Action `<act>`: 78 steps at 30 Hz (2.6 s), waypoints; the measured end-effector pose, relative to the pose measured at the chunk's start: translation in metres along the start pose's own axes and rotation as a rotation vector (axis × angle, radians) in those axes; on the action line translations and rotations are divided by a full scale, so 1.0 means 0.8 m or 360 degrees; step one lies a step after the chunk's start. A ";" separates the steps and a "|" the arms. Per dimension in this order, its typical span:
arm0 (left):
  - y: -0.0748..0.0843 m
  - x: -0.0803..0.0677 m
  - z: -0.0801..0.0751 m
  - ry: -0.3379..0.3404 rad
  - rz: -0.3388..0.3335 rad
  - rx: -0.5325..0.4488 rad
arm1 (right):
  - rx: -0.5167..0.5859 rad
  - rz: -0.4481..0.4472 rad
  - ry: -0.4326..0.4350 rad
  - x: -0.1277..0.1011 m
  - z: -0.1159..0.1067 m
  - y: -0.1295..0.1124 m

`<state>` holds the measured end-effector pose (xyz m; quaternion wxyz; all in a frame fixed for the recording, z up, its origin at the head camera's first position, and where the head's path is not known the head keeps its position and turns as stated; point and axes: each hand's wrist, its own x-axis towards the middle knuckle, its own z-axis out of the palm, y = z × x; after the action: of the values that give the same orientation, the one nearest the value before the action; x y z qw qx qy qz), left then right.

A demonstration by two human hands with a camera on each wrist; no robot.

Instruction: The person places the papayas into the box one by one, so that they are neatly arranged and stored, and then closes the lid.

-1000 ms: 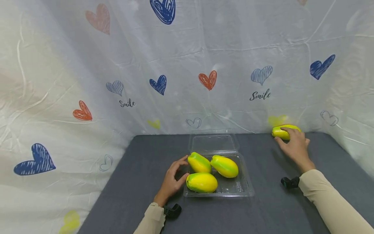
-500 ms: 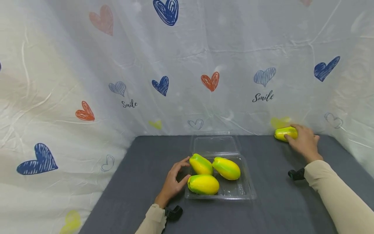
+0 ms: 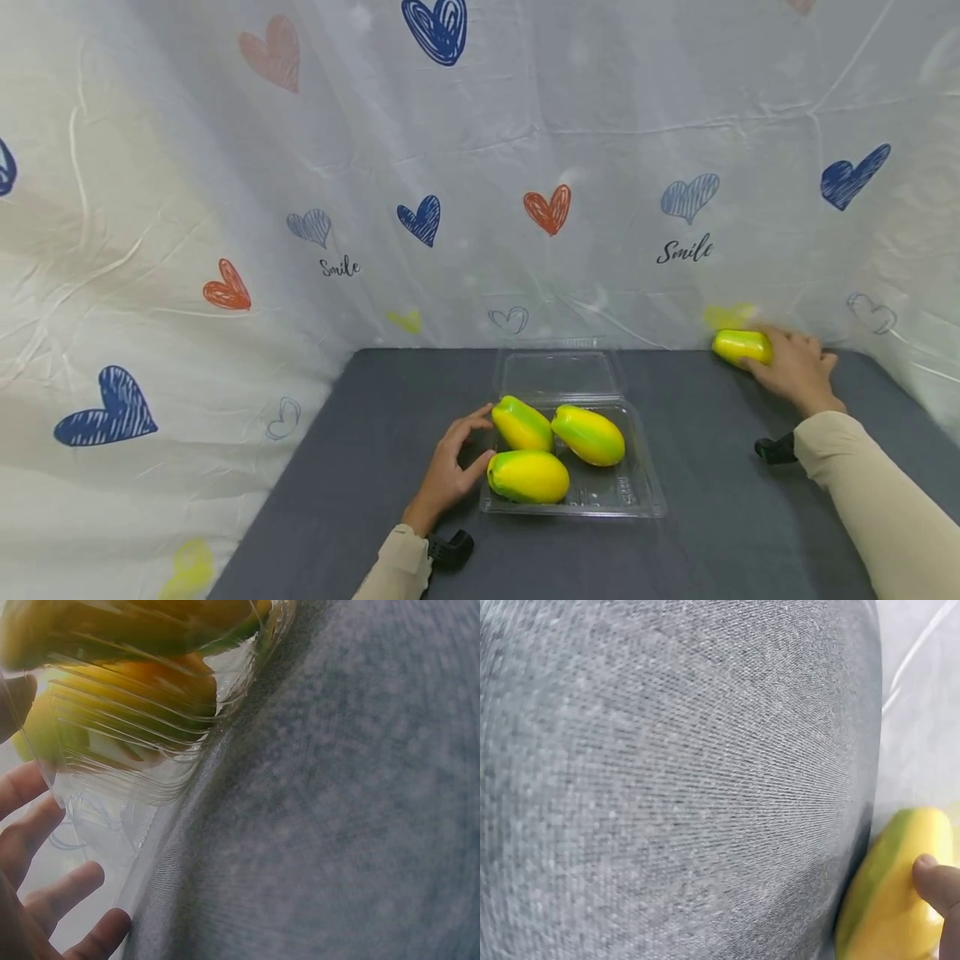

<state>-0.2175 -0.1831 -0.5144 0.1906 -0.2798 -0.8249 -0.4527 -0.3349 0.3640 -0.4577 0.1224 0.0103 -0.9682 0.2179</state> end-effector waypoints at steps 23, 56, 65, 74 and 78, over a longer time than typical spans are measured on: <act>-0.002 0.001 -0.002 -0.0052 -0.0059 0.0035 | 0.0193 -0.0320 0.0110 -0.005 0.013 0.004; -0.001 0.000 -0.003 -0.0068 -0.0070 0.0047 | 0.0799 -0.0221 0.0329 -0.112 0.027 -0.152; 0.002 0.000 -0.002 -0.0055 -0.0080 0.0050 | 0.0782 -0.0308 0.0265 -0.121 0.021 -0.170; 0.002 0.000 -0.002 -0.0043 -0.0046 0.0058 | 0.0765 -0.0409 0.0155 -0.126 0.021 -0.185; 0.001 0.001 -0.002 -0.0034 -0.0038 0.0055 | 0.0759 -0.0456 0.0120 -0.127 0.023 -0.189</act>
<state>-0.2175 -0.1839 -0.5126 0.1810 -0.2714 -0.8379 -0.4377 -0.2293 0.2157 -0.4347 0.1820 0.1675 -0.8730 0.4204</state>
